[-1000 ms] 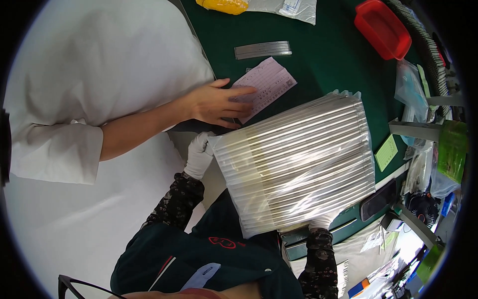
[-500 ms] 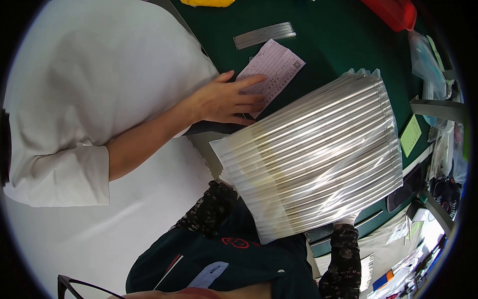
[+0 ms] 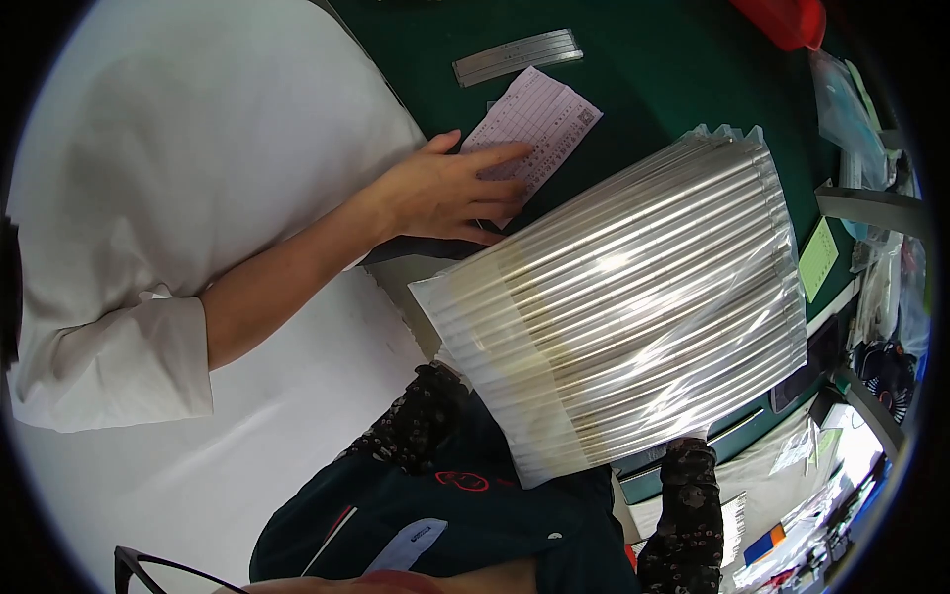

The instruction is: The recorder is sanding the ends of metal rods using a sanding block and then organizing them for packaging.

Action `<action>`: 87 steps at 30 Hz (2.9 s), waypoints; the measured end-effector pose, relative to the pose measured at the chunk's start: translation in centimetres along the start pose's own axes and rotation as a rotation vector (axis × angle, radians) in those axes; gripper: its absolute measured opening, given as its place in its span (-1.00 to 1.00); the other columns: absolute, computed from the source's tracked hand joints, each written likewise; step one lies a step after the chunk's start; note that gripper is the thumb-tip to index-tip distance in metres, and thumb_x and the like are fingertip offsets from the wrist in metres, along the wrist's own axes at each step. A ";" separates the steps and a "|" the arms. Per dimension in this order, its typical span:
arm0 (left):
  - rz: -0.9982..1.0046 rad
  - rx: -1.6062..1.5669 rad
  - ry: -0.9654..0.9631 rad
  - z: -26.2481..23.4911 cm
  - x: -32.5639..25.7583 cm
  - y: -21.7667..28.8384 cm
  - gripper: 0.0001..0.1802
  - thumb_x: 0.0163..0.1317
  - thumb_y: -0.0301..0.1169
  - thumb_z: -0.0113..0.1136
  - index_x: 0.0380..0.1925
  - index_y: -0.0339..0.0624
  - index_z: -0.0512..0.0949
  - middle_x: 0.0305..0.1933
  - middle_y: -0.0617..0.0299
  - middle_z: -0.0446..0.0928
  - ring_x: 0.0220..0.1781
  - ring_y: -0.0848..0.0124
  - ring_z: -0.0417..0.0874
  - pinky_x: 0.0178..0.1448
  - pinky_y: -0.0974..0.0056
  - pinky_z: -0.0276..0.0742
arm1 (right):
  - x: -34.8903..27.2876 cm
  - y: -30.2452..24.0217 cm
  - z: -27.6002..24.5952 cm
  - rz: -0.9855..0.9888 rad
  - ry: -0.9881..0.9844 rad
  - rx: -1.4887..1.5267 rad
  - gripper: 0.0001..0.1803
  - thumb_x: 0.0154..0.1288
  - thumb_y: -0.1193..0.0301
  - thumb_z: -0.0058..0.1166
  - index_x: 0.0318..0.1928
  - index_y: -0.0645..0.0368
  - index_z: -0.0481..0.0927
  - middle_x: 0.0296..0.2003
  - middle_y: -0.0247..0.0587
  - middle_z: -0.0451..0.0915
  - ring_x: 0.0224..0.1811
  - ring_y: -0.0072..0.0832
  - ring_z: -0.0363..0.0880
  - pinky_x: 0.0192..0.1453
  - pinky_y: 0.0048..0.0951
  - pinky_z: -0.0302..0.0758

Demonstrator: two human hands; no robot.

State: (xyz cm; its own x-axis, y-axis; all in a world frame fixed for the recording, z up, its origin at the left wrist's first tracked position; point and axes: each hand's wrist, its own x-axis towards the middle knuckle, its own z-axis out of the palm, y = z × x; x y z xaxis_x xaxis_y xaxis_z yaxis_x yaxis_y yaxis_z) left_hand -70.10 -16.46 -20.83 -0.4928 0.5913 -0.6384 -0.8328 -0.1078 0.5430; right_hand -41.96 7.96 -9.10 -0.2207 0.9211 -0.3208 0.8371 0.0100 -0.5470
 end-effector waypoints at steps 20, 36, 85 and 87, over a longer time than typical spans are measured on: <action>0.019 0.710 0.275 -11.9 0.7 -8.3 -0.73 0.25 -0.35 0.04 -0.14 -0.25 0.59 -0.35 0.09 0.66 -0.36 0.31 0.65 -0.20 0.25 0.54 | -0.2 -0.1 0.5 0.009 0.039 0.246 -0.43 0.41 0.09 -0.15 0.23 0.25 0.27 0.12 -0.17 0.42 0.15 -0.32 0.37 0.34 -0.37 0.22; 0.668 1.037 0.101 -2.8 1.1 -1.1 -0.79 0.14 -0.49 0.15 -0.18 -0.20 0.56 -0.21 0.04 0.61 -0.14 0.11 0.63 -0.10 0.16 0.53 | 0.5 0.1 0.2 0.073 0.043 0.450 -0.43 0.40 0.08 -0.14 0.22 0.25 0.27 0.12 -0.17 0.42 0.15 -0.32 0.37 0.34 -0.37 0.22; 1.137 0.496 -0.219 17.0 8.4 18.8 -0.67 0.16 -0.79 0.11 -0.20 -0.19 0.30 -0.12 0.09 0.48 -0.21 0.50 0.57 -0.10 0.43 0.55 | -1.1 -1.5 0.6 0.282 0.018 1.109 -0.40 0.37 0.06 -0.09 0.22 0.25 0.29 0.11 -0.16 0.43 0.15 -0.29 0.37 0.35 -0.36 0.22; 1.138 0.506 -0.209 17.0 8.4 18.9 -0.67 0.15 -0.79 0.10 -0.20 -0.19 0.30 -0.12 0.10 0.48 -0.21 0.51 0.56 -0.10 0.44 0.55 | -1.1 -1.6 0.6 0.289 0.013 1.134 -0.40 0.37 0.06 -0.09 0.22 0.25 0.29 0.11 -0.16 0.43 0.15 -0.29 0.37 0.35 -0.36 0.22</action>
State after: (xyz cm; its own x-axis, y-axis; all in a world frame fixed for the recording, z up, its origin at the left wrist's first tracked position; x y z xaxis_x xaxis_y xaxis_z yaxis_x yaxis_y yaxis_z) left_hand -85.64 0.04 -6.67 -0.7779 0.4851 0.3994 0.2476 -0.3476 0.9044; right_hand -43.39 6.70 -8.31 -0.0841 0.8361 -0.5421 -0.0719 -0.5477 -0.8336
